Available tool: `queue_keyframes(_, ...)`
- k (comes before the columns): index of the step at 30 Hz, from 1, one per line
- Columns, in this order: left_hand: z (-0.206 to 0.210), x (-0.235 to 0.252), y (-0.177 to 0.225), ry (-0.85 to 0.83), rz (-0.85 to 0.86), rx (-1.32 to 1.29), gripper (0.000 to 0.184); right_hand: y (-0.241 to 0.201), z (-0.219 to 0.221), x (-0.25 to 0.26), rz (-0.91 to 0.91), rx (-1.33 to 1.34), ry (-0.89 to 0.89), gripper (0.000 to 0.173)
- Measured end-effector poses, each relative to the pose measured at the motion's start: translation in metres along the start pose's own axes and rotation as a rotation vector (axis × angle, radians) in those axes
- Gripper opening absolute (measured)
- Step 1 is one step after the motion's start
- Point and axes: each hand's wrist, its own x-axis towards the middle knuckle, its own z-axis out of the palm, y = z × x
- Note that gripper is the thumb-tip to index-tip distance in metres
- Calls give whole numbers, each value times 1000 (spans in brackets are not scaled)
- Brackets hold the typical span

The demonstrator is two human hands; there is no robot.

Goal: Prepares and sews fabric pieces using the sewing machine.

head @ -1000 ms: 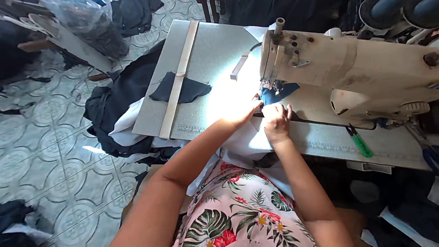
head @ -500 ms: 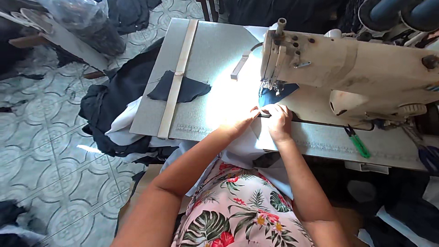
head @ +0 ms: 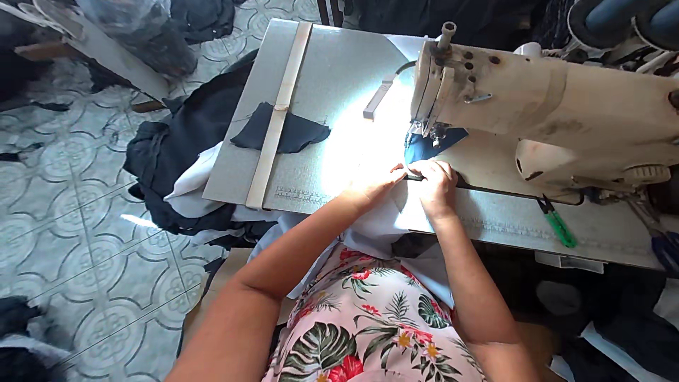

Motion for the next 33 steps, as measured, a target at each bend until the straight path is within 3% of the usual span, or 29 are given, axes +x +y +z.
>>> queue_keyframes(19,3,-5,-1,21,-5,15,40,-11,0,-3,-47,-110,5,16)
queue_keyframes(28,5,8,-26,-16,-14,-182,38,-20,8,11,42,-150,0,21)
queue_keyframes(33,3,13,-34,3,31,-123,38,-22,11,14,45,-161,39,18)
